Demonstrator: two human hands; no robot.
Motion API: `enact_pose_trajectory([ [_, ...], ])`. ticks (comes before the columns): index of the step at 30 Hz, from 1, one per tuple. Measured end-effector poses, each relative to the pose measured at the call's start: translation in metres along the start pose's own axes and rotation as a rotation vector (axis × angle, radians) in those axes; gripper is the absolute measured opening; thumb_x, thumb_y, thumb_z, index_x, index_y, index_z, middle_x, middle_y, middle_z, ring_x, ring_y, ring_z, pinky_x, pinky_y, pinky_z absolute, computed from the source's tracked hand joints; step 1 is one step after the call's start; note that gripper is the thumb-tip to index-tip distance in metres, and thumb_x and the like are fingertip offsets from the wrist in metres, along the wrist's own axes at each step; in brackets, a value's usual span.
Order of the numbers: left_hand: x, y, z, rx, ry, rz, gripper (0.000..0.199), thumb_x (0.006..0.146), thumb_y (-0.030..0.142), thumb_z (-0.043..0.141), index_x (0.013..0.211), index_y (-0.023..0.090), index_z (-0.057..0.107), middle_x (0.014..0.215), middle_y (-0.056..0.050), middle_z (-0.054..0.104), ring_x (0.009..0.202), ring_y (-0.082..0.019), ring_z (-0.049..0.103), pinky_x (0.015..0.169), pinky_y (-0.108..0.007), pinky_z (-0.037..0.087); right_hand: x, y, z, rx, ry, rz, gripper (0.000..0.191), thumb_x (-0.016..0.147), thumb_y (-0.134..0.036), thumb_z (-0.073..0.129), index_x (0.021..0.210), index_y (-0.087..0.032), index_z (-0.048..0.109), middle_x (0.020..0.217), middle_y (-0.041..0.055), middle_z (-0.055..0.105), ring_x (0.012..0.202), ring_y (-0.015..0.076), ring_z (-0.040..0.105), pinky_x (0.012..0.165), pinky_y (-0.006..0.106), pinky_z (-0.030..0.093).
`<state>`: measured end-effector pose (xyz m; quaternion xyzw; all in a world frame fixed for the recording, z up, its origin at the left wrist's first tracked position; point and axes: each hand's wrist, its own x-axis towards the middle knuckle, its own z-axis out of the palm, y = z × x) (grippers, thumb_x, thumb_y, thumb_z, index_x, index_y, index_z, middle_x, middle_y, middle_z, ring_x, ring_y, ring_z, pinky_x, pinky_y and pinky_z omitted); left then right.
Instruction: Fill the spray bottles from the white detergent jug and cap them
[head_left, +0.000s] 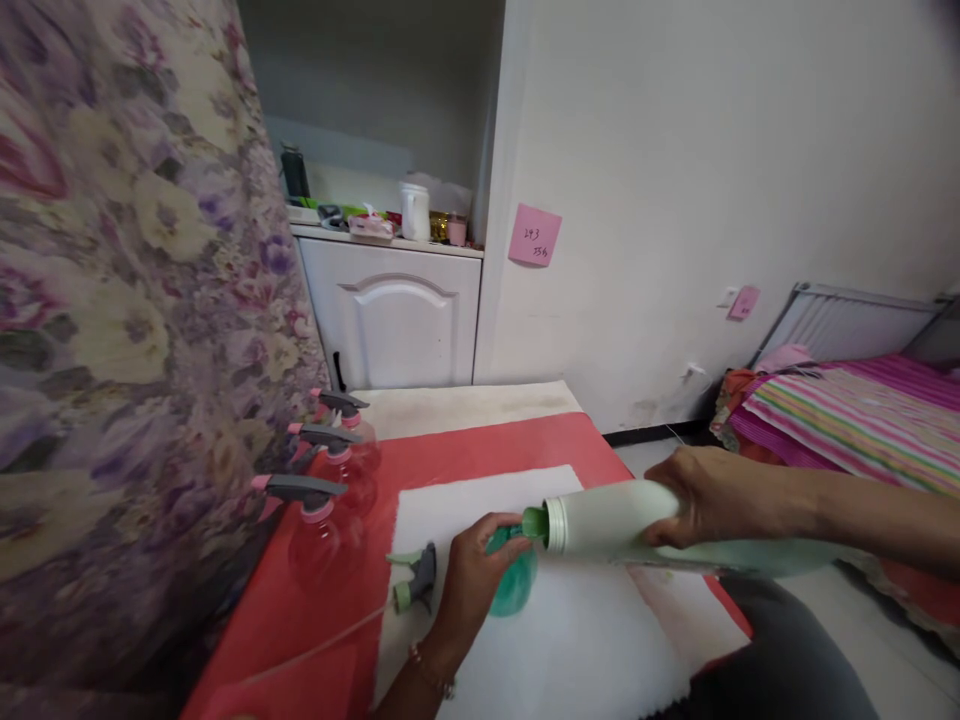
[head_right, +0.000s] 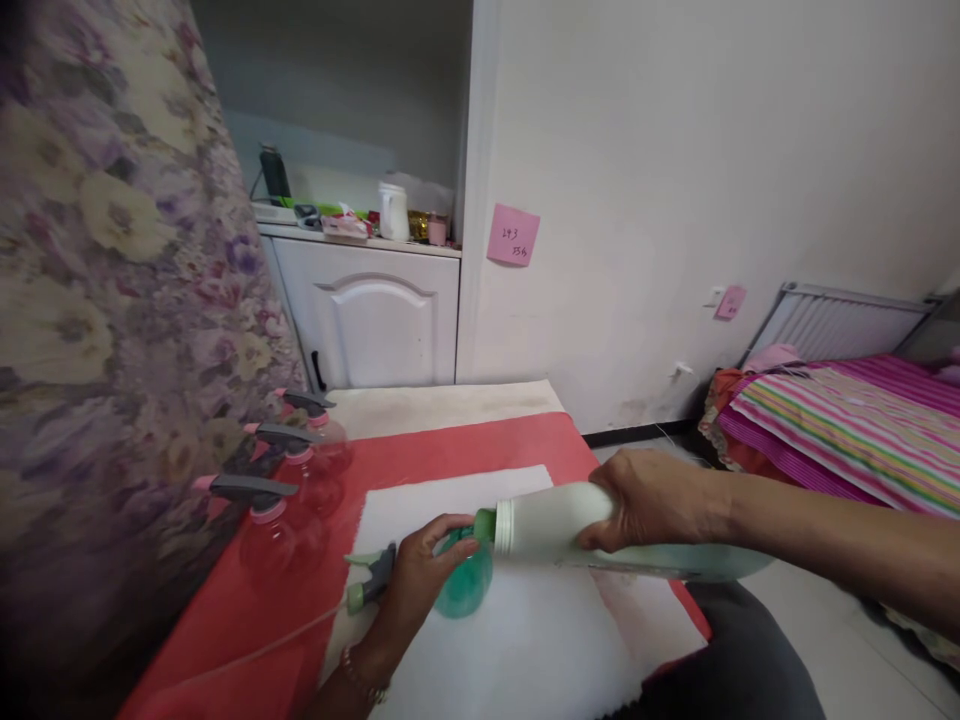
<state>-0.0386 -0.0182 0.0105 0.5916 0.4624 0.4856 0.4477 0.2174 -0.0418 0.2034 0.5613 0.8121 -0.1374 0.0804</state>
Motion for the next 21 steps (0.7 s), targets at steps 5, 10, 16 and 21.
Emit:
enact_pose_trajectory([
  [5,0.0005,-0.0027,0.0001,-0.002,-0.004,0.003,0.019,0.072,0.027,0.068,0.089,0.020,0.073,0.094,-0.004,0.077,0.093,-0.024,0.068,0.083,-0.030,0.051,0.0000,-0.0010,-0.0013,-0.001,-0.004,0.004,0.027,0.075,-0.042,0.066,0.082,-0.016,0.070,0.068,0.0044,0.068,0.059,0.0173,0.061,0.049,0.023,0.036],
  [10,-0.0007,0.0011,0.0001,0.011,-0.001,-0.013,0.019,0.071,0.029,0.068,0.087,0.020,0.073,0.092,-0.004,0.077,0.093,-0.025,0.068,0.084,-0.031,0.051,0.0005,0.0040,0.0022,-0.021,0.015,-0.013,0.029,0.075,-0.045,0.065,0.080,-0.017,0.070,0.065,0.0021,0.066,0.055,0.0149,0.057,0.049,0.023,0.035],
  [16,-0.0010,0.0038,-0.0002,0.023,-0.001,-0.024,0.020,0.070,0.028,0.067,0.088,0.020,0.073,0.092,-0.004,0.077,0.093,-0.025,0.068,0.083,-0.032,0.051,0.0005,0.0025,0.0028,-0.024,0.015,-0.006,0.028,0.074,-0.044,0.066,0.079,-0.017,0.069,0.065,0.0018,0.066,0.055,0.0145,0.057,0.048,0.023,0.035],
  [21,-0.0008,0.0020,-0.0001,0.018,-0.002,-0.010,0.019,0.071,0.027,0.067,0.088,0.020,0.073,0.091,-0.004,0.077,0.091,-0.024,0.068,0.083,-0.031,0.051,0.0006,0.0044,0.0030,-0.025,0.016,-0.003,0.030,0.075,-0.046,0.065,0.081,-0.018,0.069,0.066,0.0020,0.067,0.056,0.0149,0.058,0.048,0.023,0.036],
])
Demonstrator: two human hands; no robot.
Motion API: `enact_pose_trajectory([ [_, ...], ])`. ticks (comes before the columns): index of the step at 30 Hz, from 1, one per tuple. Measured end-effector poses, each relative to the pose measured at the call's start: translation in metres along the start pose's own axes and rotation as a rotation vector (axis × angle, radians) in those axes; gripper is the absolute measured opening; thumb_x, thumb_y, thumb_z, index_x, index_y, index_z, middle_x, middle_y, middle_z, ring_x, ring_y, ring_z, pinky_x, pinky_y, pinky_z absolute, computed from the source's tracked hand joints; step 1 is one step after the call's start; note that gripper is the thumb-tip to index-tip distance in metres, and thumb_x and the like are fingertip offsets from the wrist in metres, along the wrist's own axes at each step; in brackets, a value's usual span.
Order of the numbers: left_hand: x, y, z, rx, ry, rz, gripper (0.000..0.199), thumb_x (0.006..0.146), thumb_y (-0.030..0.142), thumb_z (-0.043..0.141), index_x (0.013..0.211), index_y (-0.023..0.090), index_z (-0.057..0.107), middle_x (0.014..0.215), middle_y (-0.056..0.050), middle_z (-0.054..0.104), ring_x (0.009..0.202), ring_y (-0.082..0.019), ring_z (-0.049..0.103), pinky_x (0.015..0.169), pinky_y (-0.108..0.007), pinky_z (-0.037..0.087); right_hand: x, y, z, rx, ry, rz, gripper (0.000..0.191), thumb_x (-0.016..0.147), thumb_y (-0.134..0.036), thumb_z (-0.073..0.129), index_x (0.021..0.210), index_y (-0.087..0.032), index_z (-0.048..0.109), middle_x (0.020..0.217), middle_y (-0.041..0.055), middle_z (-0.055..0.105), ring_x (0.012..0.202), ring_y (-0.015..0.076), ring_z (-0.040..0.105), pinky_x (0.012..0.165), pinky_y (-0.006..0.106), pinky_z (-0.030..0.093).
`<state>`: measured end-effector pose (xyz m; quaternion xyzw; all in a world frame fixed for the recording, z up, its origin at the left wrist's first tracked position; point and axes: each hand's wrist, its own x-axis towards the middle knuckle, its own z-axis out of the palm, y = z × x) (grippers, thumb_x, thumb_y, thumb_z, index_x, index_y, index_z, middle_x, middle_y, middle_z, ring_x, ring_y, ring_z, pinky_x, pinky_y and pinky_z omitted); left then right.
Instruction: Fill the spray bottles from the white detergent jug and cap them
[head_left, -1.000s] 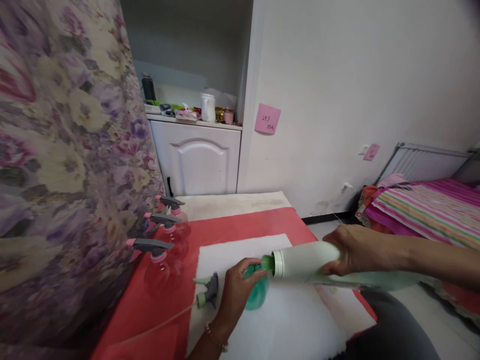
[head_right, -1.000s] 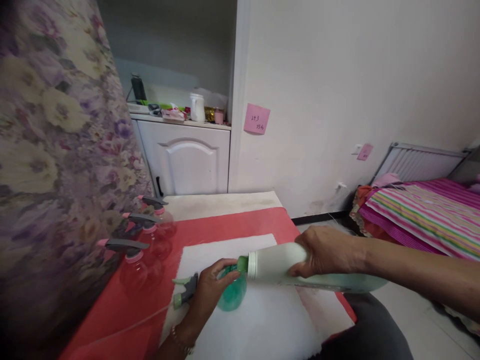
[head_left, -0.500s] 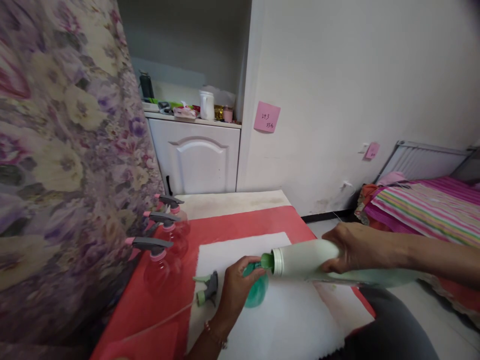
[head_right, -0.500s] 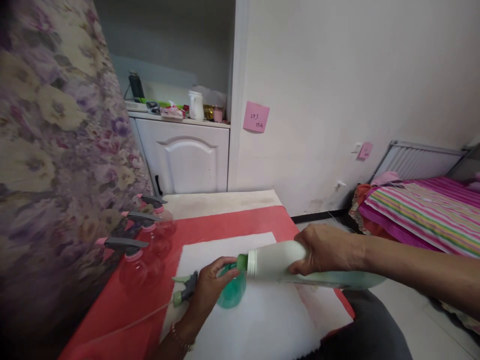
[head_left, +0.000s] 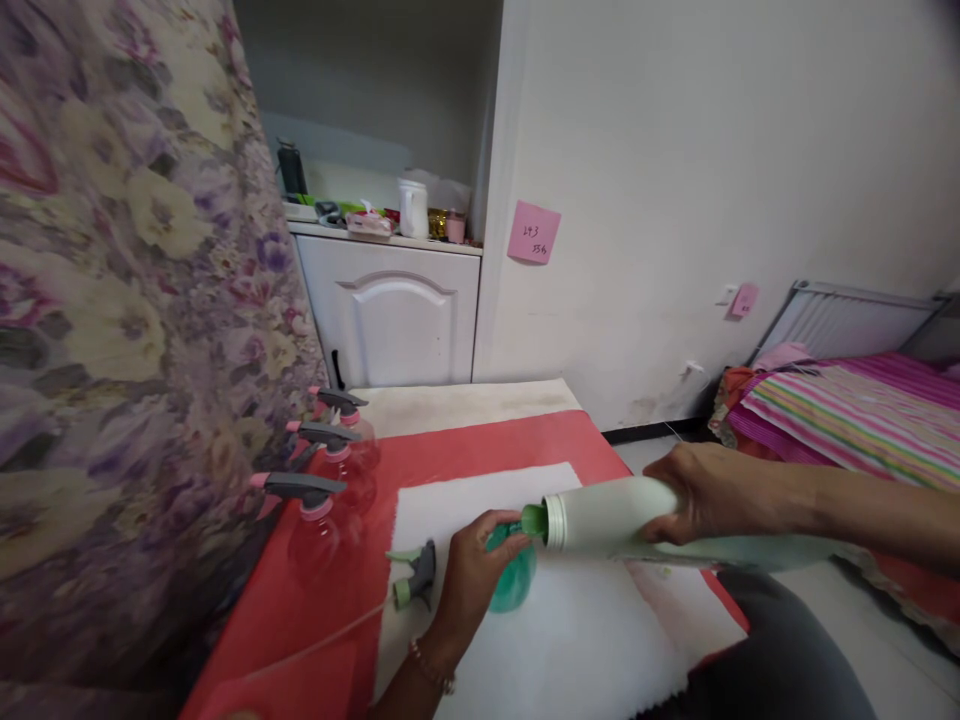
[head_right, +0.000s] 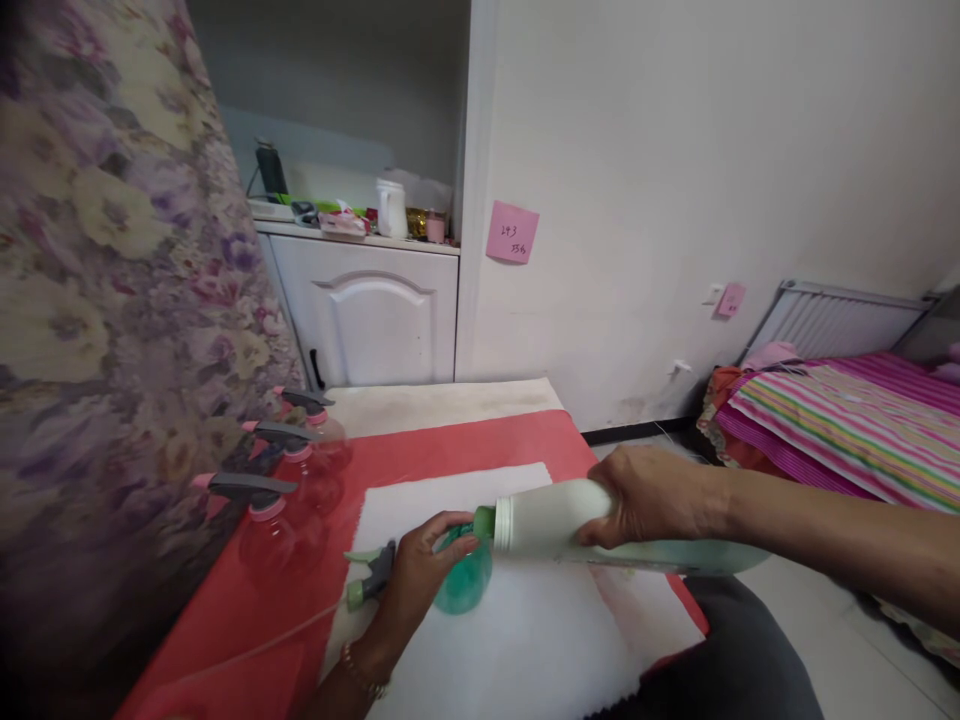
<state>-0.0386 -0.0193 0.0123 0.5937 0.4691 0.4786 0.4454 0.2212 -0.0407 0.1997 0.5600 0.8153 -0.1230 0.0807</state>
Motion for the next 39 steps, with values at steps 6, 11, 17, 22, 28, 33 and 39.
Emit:
enact_pose_trajectory([
  [6,0.0005,-0.0028,0.0008,-0.007,0.014,0.024,0.019,0.070,0.027,0.067,0.087,0.020,0.073,0.091,-0.004,0.077,0.091,-0.024,0.069,0.083,-0.031,0.052,-0.0002,-0.0013,-0.0018,-0.012,-0.003,-0.004,0.028,0.075,-0.045,0.064,0.080,-0.017,0.068,0.067,0.0025,0.066,0.056,0.0146,0.057,0.049,0.023,0.035],
  [11,0.0013,-0.0067,0.0013,-0.009,0.011,0.025,0.020,0.071,0.028,0.068,0.088,0.020,0.073,0.092,-0.004,0.077,0.092,-0.024,0.069,0.083,-0.031,0.052,-0.0008,-0.0046,-0.0025,0.004,-0.006,0.014,0.028,0.073,-0.045,0.065,0.078,-0.017,0.068,0.064,0.0016,0.063,0.055,0.0144,0.055,0.048,0.023,0.035],
  [17,0.0013,-0.0050,0.0011,0.009,0.011,0.027,0.019,0.072,0.027,0.067,0.088,0.021,0.073,0.091,-0.003,0.077,0.091,-0.023,0.069,0.083,-0.030,0.051,-0.0009,-0.0055,-0.0035,0.013,-0.001,0.020,0.028,0.072,-0.044,0.066,0.078,-0.017,0.069,0.064,0.0024,0.064,0.055,0.0149,0.056,0.047,0.023,0.035],
  [22,0.0014,-0.0036,0.0009,0.013,0.005,0.017,0.018,0.072,0.026,0.067,0.088,0.020,0.073,0.091,-0.003,0.076,0.092,-0.023,0.068,0.084,-0.031,0.051,-0.0010,-0.0048,-0.0034,-0.001,-0.003,0.020,0.031,0.073,-0.046,0.065,0.079,-0.016,0.069,0.065,0.0031,0.066,0.056,0.0160,0.058,0.048,0.023,0.037],
  [28,0.0008,-0.0060,0.0012,0.003,0.003,0.016,0.019,0.072,0.027,0.068,0.089,0.020,0.072,0.092,-0.003,0.076,0.091,-0.023,0.068,0.083,-0.030,0.050,-0.0013,-0.0077,-0.0044,-0.021,-0.009,0.026,0.032,0.073,-0.046,0.065,0.079,-0.015,0.070,0.066,0.0046,0.067,0.056,0.0161,0.058,0.049,0.023,0.037],
  [33,0.0019,-0.0039,0.0014,0.005,0.004,0.003,0.020,0.071,0.028,0.068,0.089,0.020,0.072,0.091,-0.003,0.076,0.091,-0.023,0.068,0.083,-0.030,0.050,-0.0018,-0.0085,-0.0056,-0.024,-0.010,0.017,0.030,0.074,-0.045,0.064,0.078,-0.016,0.069,0.066,0.0042,0.067,0.057,0.0162,0.059,0.048,0.022,0.036],
  [39,0.0026,-0.0058,0.0014,0.013,0.006,0.009,0.020,0.071,0.029,0.068,0.089,0.020,0.072,0.092,-0.003,0.076,0.091,-0.023,0.067,0.083,-0.031,0.050,-0.0021,-0.0066,-0.0046,-0.022,-0.007,0.005,0.028,0.074,-0.044,0.064,0.080,-0.017,0.069,0.066,0.0038,0.068,0.057,0.0172,0.061,0.049,0.023,0.036],
])
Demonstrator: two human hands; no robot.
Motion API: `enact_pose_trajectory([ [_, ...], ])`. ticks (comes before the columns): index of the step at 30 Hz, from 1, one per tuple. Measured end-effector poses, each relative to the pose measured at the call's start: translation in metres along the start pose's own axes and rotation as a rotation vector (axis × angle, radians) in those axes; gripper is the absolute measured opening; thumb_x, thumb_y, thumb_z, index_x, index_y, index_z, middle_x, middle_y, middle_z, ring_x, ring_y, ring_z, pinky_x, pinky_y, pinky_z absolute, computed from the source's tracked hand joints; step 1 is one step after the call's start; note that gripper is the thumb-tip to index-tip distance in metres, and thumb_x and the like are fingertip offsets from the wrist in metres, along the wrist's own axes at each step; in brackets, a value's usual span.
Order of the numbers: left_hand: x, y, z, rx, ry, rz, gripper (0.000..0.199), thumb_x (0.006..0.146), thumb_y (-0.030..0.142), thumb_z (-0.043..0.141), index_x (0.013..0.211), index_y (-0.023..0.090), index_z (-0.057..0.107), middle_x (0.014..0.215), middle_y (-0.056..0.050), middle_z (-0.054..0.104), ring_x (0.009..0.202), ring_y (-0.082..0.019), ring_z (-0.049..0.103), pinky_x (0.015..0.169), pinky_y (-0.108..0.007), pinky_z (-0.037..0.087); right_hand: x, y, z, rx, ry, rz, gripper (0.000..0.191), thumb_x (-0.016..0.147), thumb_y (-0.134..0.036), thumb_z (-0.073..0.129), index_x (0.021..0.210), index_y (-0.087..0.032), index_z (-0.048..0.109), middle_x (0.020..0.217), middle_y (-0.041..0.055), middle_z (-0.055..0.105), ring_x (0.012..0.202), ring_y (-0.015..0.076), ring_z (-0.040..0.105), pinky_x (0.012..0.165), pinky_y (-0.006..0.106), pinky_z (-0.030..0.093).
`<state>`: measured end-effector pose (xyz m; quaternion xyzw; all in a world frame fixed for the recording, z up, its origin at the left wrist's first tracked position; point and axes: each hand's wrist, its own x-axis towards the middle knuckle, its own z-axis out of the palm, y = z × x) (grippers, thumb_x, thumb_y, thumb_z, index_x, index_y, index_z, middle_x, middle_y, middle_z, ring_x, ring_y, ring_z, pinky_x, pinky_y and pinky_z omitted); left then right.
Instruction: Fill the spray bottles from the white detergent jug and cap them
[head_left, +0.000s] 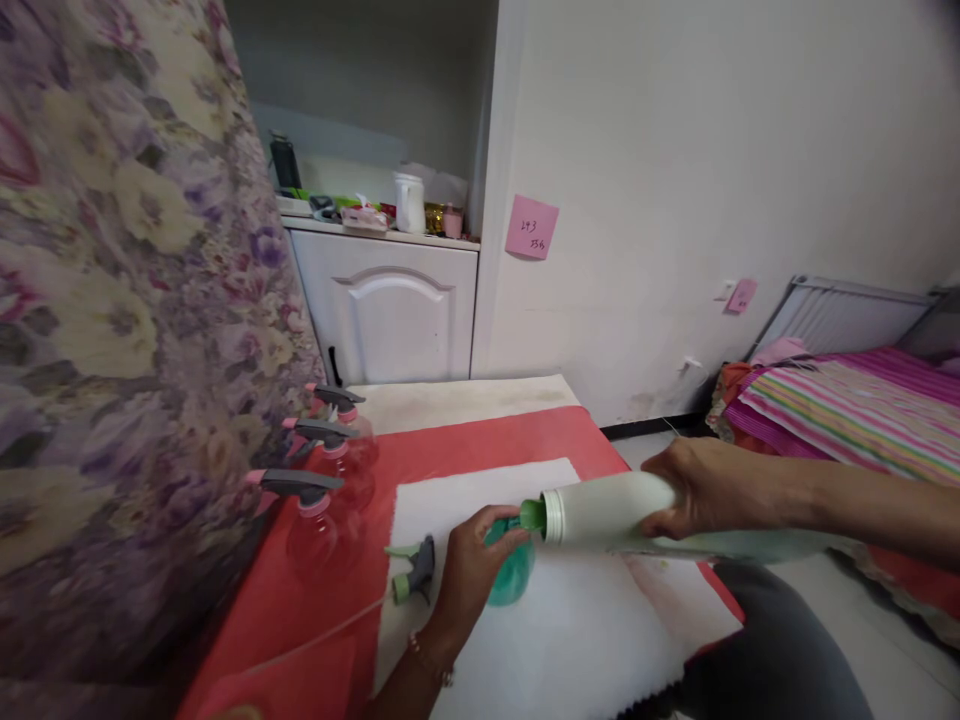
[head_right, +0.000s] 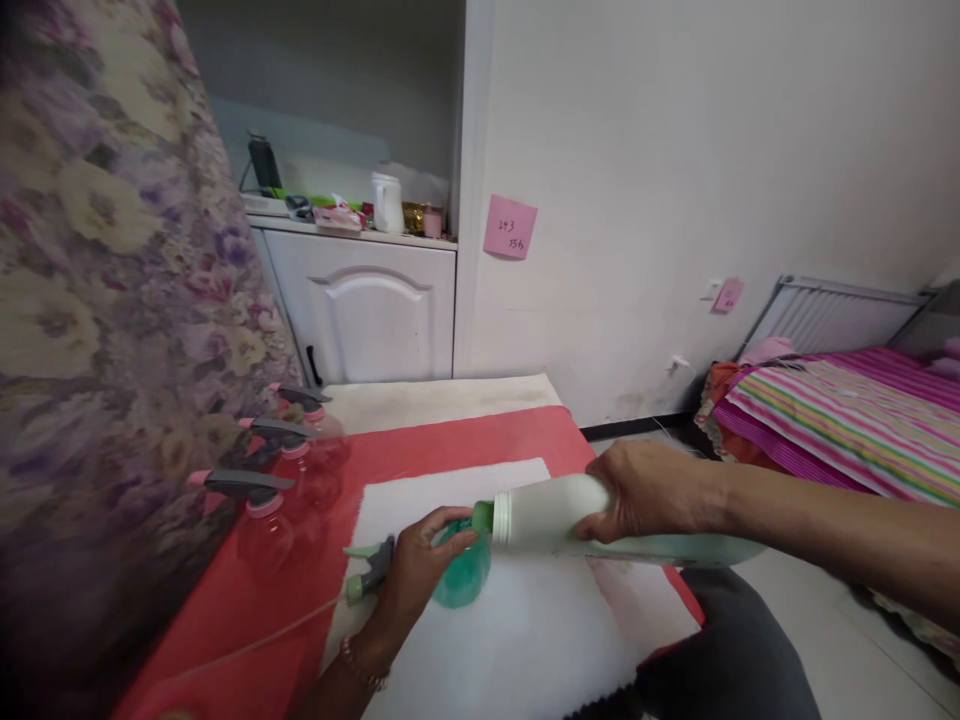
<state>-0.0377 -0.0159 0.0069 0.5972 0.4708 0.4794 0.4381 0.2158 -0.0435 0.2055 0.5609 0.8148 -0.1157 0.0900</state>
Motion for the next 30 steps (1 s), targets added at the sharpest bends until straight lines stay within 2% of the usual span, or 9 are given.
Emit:
enact_pose_trajectory([
  [8,-0.0009,0.0034,-0.0002,-0.015,0.007,-0.012,0.020,0.069,0.029,0.069,0.087,0.020,0.073,0.090,-0.003,0.076,0.091,-0.024,0.068,0.083,-0.031,0.050,-0.0003,-0.0008,0.0000,-0.001,0.031,-0.024,0.025,0.073,-0.042,0.065,0.078,-0.018,0.069,0.064,0.0032,0.066,0.055,0.0162,0.058,0.048,0.023,0.035],
  [30,-0.0017,0.0047,-0.0004,-0.016,-0.007,-0.005,0.021,0.071,0.030,0.069,0.089,0.020,0.072,0.092,-0.004,0.076,0.094,-0.025,0.067,0.085,-0.033,0.049,-0.0004,-0.0030,-0.0010,-0.010,0.009,0.016,0.026,0.073,-0.044,0.065,0.076,-0.018,0.069,0.063,0.0041,0.066,0.055,0.0162,0.057,0.047,0.023,0.035],
])
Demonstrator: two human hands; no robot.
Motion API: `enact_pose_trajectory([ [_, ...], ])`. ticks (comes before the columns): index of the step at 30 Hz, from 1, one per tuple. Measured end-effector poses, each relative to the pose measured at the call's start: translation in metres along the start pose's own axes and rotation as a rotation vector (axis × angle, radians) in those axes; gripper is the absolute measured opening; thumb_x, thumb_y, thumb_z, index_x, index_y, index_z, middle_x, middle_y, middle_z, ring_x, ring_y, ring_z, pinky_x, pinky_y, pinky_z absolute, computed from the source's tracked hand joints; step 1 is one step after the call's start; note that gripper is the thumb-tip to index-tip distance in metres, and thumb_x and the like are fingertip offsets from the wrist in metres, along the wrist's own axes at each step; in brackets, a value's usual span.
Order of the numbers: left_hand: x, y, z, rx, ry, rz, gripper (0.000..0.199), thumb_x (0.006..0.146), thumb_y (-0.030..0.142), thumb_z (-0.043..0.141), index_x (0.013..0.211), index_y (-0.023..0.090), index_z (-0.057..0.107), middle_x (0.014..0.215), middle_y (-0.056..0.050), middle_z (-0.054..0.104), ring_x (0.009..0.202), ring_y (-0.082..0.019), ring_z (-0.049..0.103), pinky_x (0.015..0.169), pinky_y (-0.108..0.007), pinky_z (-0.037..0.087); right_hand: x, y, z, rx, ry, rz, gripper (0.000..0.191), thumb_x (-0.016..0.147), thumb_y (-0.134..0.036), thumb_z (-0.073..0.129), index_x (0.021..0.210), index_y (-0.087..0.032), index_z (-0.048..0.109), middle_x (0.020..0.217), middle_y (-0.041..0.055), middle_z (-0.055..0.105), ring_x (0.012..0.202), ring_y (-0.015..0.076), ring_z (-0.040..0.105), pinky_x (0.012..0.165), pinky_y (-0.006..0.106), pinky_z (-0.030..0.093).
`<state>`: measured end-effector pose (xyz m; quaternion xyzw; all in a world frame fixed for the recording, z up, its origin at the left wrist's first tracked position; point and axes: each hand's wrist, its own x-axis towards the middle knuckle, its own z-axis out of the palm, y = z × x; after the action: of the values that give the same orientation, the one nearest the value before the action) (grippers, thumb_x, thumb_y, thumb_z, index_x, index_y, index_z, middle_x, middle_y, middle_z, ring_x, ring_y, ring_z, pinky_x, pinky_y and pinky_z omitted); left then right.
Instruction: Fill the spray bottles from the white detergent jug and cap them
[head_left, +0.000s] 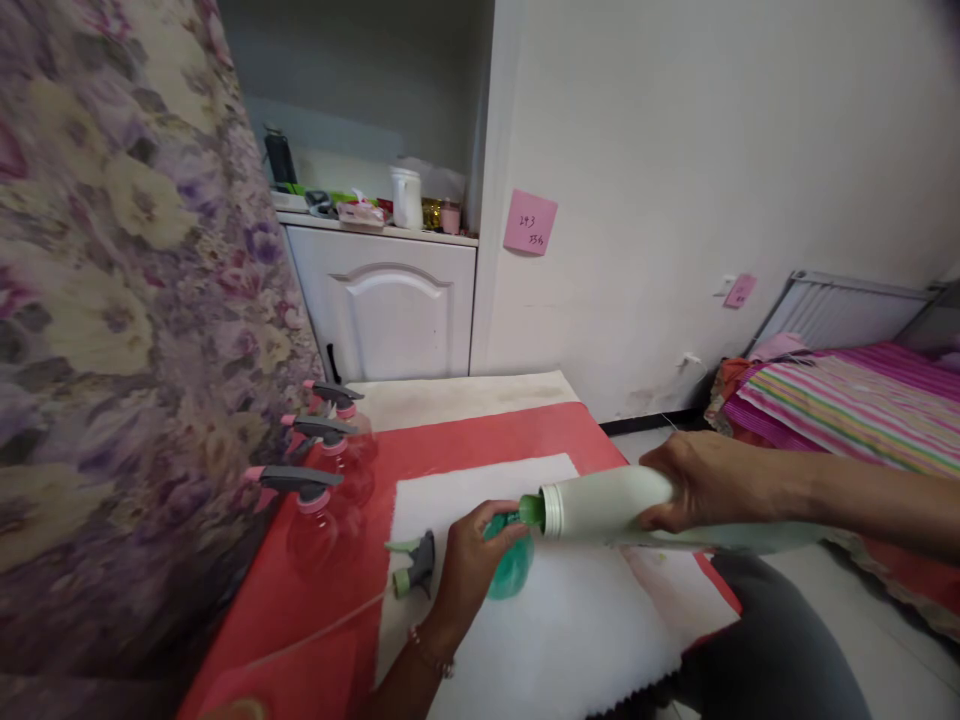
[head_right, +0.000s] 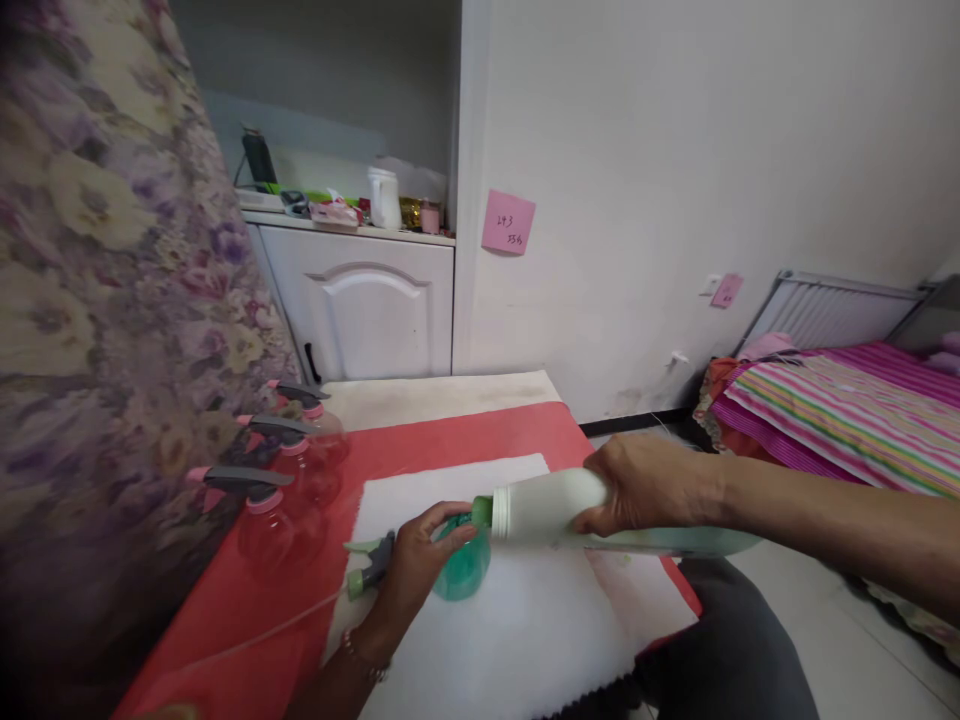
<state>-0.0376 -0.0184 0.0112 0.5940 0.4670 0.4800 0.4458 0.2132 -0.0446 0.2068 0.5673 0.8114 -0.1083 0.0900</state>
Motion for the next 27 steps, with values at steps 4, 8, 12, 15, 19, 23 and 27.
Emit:
enact_pose_trajectory([
  [4,-0.0006,-0.0012,-0.0007,0.004,-0.005,-0.001,0.022,0.071,0.031,0.068,0.089,0.020,0.072,0.093,-0.004,0.076,0.094,-0.025,0.067,0.085,-0.034,0.050,0.0008,0.0013,0.0004,-0.001,0.008,-0.009,0.029,0.073,-0.046,0.066,0.076,-0.017,0.069,0.063,0.0037,0.066,0.053,0.0152,0.056,0.047,0.023,0.035],
  [8,-0.0005,-0.0006,-0.0009,0.011,-0.005,-0.008,0.022,0.071,0.031,0.068,0.089,0.020,0.072,0.093,-0.004,0.076,0.093,-0.025,0.067,0.085,-0.033,0.050,0.0003,0.0029,0.0004,0.002,0.005,-0.025,0.028,0.074,-0.044,0.065,0.077,-0.017,0.069,0.062,0.0027,0.065,0.053,0.0142,0.055,0.047,0.022,0.034],
  [12,-0.0005,0.0014,-0.0002,0.009,-0.003,0.001,0.021,0.071,0.031,0.068,0.089,0.020,0.072,0.092,-0.004,0.076,0.093,-0.024,0.067,0.085,-0.033,0.050,-0.0004,0.0045,0.0009,0.011,0.011,-0.050,0.027,0.074,-0.044,0.065,0.076,-0.017,0.068,0.062,0.0022,0.064,0.052,0.0134,0.053,0.046,0.022,0.033],
  [15,-0.0009,0.0017,-0.0004,0.007,-0.001,0.004,0.021,0.072,0.030,0.068,0.090,0.020,0.072,0.092,-0.004,0.076,0.093,-0.025,0.068,0.085,-0.033,0.051,-0.0002,0.0056,0.0019,0.024,0.018,-0.051,0.028,0.074,-0.045,0.066,0.076,-0.017,0.069,0.061,0.0017,0.063,0.051,0.0134,0.052,0.046,0.023,0.033],
  [19,-0.0009,0.0010,-0.0008,0.004,-0.006,0.000,0.021,0.072,0.030,0.068,0.090,0.020,0.072,0.093,-0.004,0.076,0.094,-0.025,0.068,0.085,-0.033,0.051,0.0005,0.0054,0.0021,0.035,0.020,-0.036,0.028,0.073,-0.045,0.066,0.075,-0.017,0.069,0.060,0.0015,0.063,0.051,0.0133,0.052,0.045,0.023,0.032],
  [23,-0.0002,0.0003,-0.0004,0.008,0.001,-0.005,0.021,0.072,0.030,0.068,0.089,0.020,0.072,0.093,-0.004,0.076,0.094,-0.024,0.068,0.084,-0.032,0.051,0.0006,0.0046,0.0016,0.042,0.017,-0.042,0.028,0.073,-0.046,0.066,0.074,-0.017,0.068,0.060,0.0012,0.062,0.051,0.0129,0.051,0.045,0.023,0.032],
  [27,-0.0002,0.0000,-0.0001,0.008,0.003,-0.001,0.021,0.071,0.030,0.068,0.089,0.020,0.073,0.092,-0.003,0.076,0.093,-0.024,0.068,0.084,-0.031,0.051,0.0000,0.0046,0.0031,0.045,0.015,-0.026,0.028,0.074,-0.045,0.066,0.073,-0.018,0.067,0.060,0.0011,0.062,0.051,0.0129,0.051,0.046,0.023,0.032],
])
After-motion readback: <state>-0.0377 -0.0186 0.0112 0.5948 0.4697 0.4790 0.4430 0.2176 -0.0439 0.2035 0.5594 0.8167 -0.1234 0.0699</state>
